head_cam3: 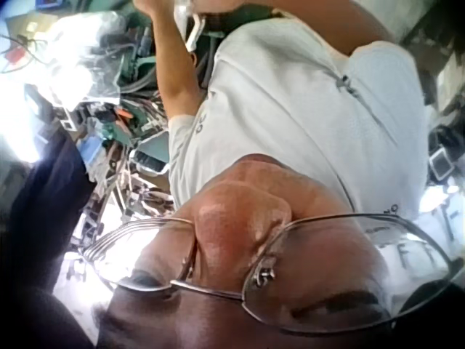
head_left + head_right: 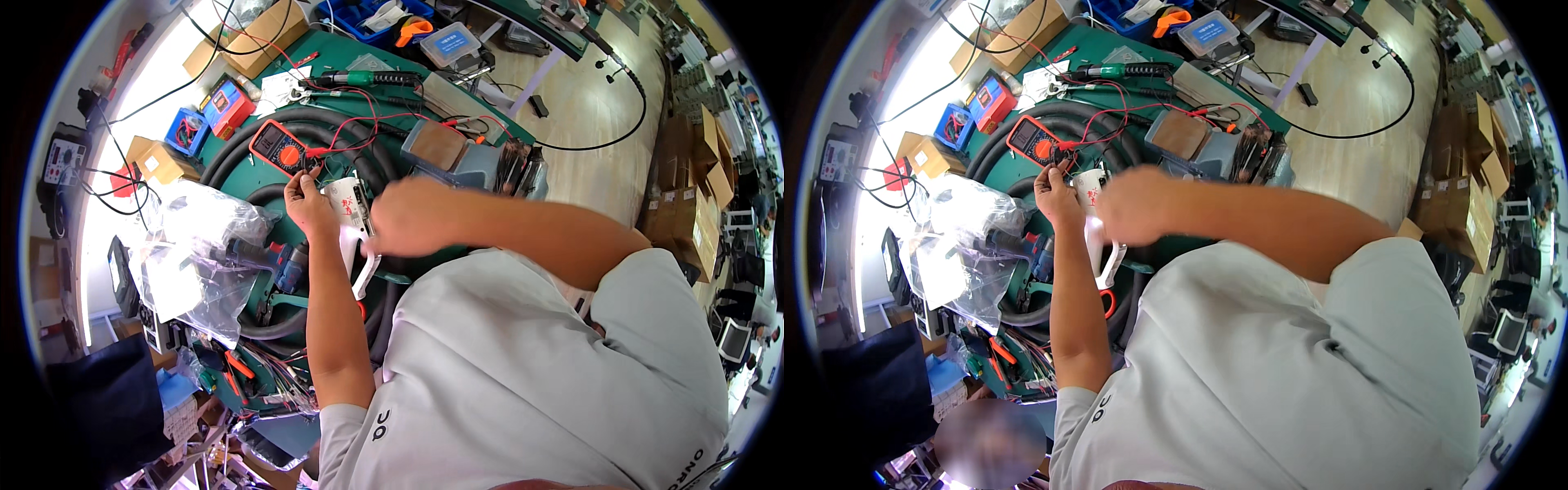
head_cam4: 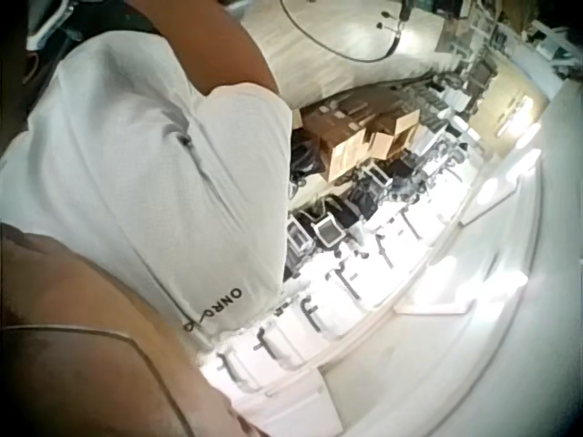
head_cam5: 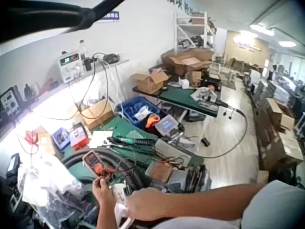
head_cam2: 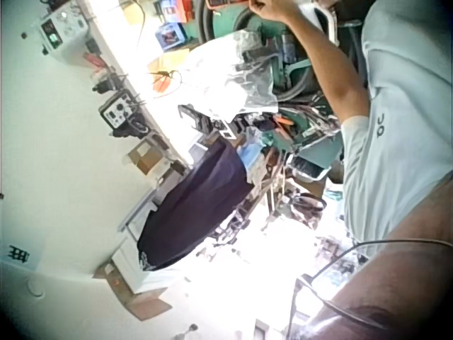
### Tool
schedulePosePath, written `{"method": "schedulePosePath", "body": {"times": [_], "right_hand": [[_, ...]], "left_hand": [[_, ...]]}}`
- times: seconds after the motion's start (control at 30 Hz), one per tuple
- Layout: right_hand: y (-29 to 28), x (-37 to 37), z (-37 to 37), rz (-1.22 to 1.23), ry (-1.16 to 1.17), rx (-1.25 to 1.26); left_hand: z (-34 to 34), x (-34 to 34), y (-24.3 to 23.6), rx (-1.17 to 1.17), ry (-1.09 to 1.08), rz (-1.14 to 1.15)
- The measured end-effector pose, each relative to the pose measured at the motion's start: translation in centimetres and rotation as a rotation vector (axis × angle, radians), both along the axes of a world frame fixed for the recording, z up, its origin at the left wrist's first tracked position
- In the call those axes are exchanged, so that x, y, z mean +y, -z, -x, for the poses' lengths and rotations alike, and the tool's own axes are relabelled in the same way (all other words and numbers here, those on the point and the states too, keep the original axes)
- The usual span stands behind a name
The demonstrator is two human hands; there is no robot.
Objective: The person tests a cable assembly with a multimeter, strips wire insulation with a tool, and applies electrical tape to secure a connector.
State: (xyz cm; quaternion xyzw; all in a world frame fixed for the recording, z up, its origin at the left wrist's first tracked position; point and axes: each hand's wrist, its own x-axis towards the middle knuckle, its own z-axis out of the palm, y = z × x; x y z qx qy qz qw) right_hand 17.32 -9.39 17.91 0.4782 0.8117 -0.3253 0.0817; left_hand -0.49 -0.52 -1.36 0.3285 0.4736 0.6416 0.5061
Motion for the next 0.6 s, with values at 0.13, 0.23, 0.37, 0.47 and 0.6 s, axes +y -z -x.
{"method": "schedulePosePath", "body": {"times": [0.13,0.23,0.37,0.47,0.6], "right_hand": [[0.2,6.9,-9.5,-0.464,0.284,0.152],[5.0,11.3,-16.4,-0.414,0.295,-0.102],[15.2,13.7,-22.6,-0.326,0.060,-0.071],[17.8,13.8,-23.2,-0.349,-0.029,-0.047],[19.4,14.0,-23.3,-0.357,-0.110,0.001]], "left_hand": [[0.3,0.0,-0.8,0.056,-0.026,0.015],[-0.5,0.0,-1.7,0.080,-0.018,0.029],[-0.7,0.6,-3.1,0.163,-0.030,0.053],[-1.3,0.1,-3.1,0.090,-0.034,0.108],[-1.3,0.0,-4.2,0.017,-0.024,0.169]]}}
